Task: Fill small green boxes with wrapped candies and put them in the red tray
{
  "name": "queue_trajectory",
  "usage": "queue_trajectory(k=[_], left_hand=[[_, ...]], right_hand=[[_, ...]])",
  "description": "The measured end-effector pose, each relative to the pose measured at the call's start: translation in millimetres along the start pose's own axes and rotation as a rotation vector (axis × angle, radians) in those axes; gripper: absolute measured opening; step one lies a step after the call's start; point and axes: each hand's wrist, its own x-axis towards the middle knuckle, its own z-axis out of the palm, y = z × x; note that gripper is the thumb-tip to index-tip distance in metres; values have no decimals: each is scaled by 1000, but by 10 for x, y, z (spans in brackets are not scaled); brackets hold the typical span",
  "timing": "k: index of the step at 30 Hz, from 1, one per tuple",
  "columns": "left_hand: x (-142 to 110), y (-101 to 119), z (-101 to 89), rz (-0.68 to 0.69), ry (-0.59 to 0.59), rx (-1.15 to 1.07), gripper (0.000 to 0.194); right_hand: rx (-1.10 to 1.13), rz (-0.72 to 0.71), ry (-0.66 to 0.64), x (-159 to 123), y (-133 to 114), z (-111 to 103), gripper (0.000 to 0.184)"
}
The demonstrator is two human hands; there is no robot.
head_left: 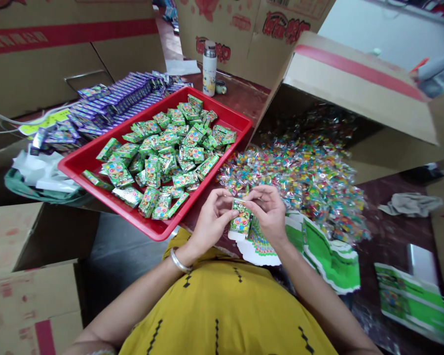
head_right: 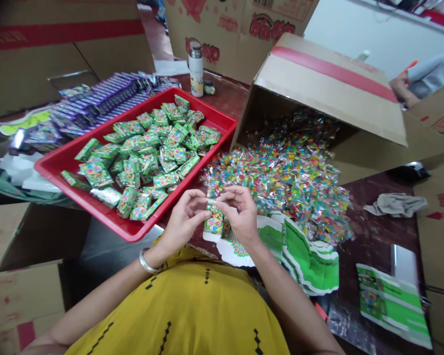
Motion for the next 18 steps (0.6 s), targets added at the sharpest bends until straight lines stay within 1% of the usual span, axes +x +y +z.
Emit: queue_trajectory(k=[3, 7, 9, 12, 14, 15, 18], left_hand=[[-14, 16, -16, 4, 2, 70, 35], [-49, 44, -65, 49, -39, 158, 34], [-66, 57, -76, 52, -68, 174, 35], [-79, 75, -77, 51, -99, 189, 40], [-83, 80, -78, 50, -112, 205, 45], [-87, 77, -81, 46, -117, 213, 46], [-117, 38, -98, 4, -135, 200, 41]], right_hand=[[-19, 58, -91, 47, -49, -27, 14], [-62, 237, -200, 144, -99, -102, 17], [-61, 295, -232, 202, -107, -142, 18], [-61, 347, -243, 267, -106, -179, 21], [-82, 336, -251, 268, -109, -176, 21], [-108, 299, -256, 251, -113, -166, 20], [-248, 113, -250, 125, -124, -135, 18]])
